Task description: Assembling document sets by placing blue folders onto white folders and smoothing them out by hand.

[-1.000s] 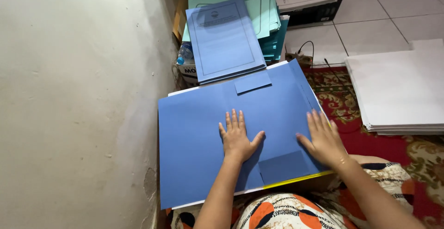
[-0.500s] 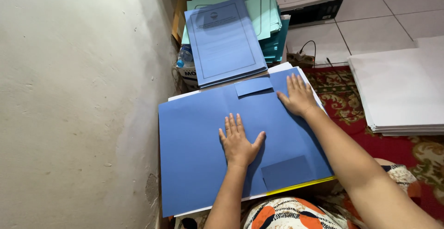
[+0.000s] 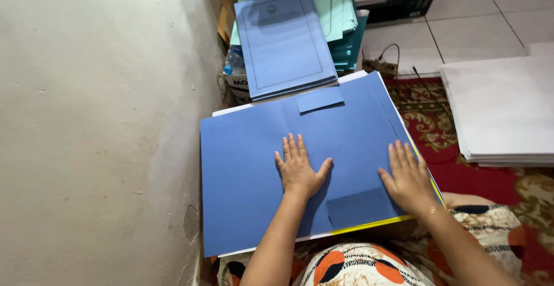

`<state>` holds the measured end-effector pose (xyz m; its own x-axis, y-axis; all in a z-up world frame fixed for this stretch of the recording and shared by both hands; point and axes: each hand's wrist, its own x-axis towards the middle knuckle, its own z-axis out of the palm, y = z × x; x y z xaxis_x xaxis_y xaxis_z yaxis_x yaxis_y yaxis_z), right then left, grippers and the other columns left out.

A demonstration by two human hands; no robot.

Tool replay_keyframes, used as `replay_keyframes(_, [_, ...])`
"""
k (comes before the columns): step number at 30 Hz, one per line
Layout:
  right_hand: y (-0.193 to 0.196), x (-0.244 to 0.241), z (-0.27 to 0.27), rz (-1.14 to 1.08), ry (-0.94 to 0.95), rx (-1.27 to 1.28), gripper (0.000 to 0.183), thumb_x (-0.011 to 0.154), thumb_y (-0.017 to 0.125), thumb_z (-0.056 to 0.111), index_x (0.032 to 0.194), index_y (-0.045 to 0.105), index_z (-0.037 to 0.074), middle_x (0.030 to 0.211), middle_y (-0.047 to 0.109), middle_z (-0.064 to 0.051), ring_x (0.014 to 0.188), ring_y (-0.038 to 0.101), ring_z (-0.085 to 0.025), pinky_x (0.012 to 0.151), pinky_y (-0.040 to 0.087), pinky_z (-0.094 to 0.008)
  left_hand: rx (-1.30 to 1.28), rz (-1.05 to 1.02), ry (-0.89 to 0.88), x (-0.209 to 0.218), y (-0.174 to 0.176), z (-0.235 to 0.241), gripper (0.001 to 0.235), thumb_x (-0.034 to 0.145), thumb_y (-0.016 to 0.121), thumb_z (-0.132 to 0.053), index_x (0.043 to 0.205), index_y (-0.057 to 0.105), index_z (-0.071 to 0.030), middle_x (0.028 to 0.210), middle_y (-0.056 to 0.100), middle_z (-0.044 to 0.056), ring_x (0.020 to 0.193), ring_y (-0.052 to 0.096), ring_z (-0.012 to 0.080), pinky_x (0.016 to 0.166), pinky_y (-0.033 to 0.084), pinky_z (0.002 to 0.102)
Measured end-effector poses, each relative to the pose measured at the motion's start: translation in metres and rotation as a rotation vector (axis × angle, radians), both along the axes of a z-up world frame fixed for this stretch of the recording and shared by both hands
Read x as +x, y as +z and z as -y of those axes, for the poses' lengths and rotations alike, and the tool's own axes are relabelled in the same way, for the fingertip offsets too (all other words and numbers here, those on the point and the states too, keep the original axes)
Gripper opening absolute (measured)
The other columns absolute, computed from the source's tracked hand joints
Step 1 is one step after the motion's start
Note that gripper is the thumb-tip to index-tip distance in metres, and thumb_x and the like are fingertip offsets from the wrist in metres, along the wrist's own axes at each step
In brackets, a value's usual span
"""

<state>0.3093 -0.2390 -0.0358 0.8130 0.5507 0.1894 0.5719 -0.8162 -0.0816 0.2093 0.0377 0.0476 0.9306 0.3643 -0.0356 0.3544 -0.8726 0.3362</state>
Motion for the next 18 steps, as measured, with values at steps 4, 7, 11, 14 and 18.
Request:
replay_keyframes(4, [0.004, 0.092, -0.052, -0.013, -0.013, 0.009, 0.075, 0.105, 0.038, 0.055, 0.162, 0.031, 0.007, 0.166, 0.034, -0.020, 0.154, 0.030, -0.038, 0.122, 0.025, -0.057, -0.003, -0.008, -0.009, 0.001, 0.004, 0.000, 0.106, 0.089, 0.041, -0.077, 0.160, 0.020, -0.001, 0.167, 0.017, 0.025, 0.157, 0.011, 0.0381, 0.120, 0.011, 0.065])
replay_keyframes(7, [0.005, 0.158, -0.094, -0.075, -0.006, 0.004, 0.079, 0.105, 0.032, 0.062, 0.163, 0.028, 0.009, 0.169, 0.030, -0.019, 0.156, 0.027, -0.037, 0.122, 0.023, -0.058, -0.014, 0.004, 0.004, 0.000, 0.008, 0.001, 0.105, 0.090, 0.043, -0.075, 0.159, 0.021, 0.000, 0.166, 0.018, 0.026, 0.156, 0.012, 0.0386, 0.120, 0.011, 0.065])
replay_keyframes(11, [-0.004, 0.205, -0.125, -0.124, -0.043, -0.032, 0.083, 0.104, 0.026, 0.066, 0.165, 0.025, 0.009, 0.171, 0.024, -0.018, 0.158, 0.020, -0.036, 0.123, 0.019, -0.058, -0.021, 0.006, 0.011, -0.001, 0.007, 0.001, 0.106, 0.089, 0.044, -0.075, 0.159, 0.021, 0.000, 0.166, 0.018, 0.026, 0.156, 0.013, 0.0385, 0.120, 0.012, 0.065])
replay_keyframes(14, [0.002, 0.194, -0.119, -0.141, -0.045, -0.037, 0.085, 0.104, 0.024, 0.067, 0.165, 0.023, 0.009, 0.172, 0.023, -0.018, 0.159, 0.019, -0.035, 0.123, 0.018, -0.058, -0.025, 0.021, 0.020, -0.001, 0.009, 0.002, 0.106, 0.088, 0.044, -0.075, 0.159, 0.021, 0.000, 0.166, 0.019, 0.025, 0.156, 0.014, 0.0381, 0.120, 0.012, 0.065])
replay_keyframes(18, [0.013, 0.119, -0.079, -0.042, 0.023, -0.051, 0.077, 0.107, 0.032, 0.059, 0.162, 0.032, 0.006, 0.167, 0.034, -0.020, 0.155, 0.030, -0.036, 0.123, 0.023, -0.056, -0.023, 0.018, 0.031, -0.002, 0.006, 0.001, 0.107, 0.087, 0.043, -0.076, 0.159, 0.021, -0.001, 0.166, 0.019, 0.024, 0.156, 0.013, 0.0371, 0.120, 0.012, 0.064])
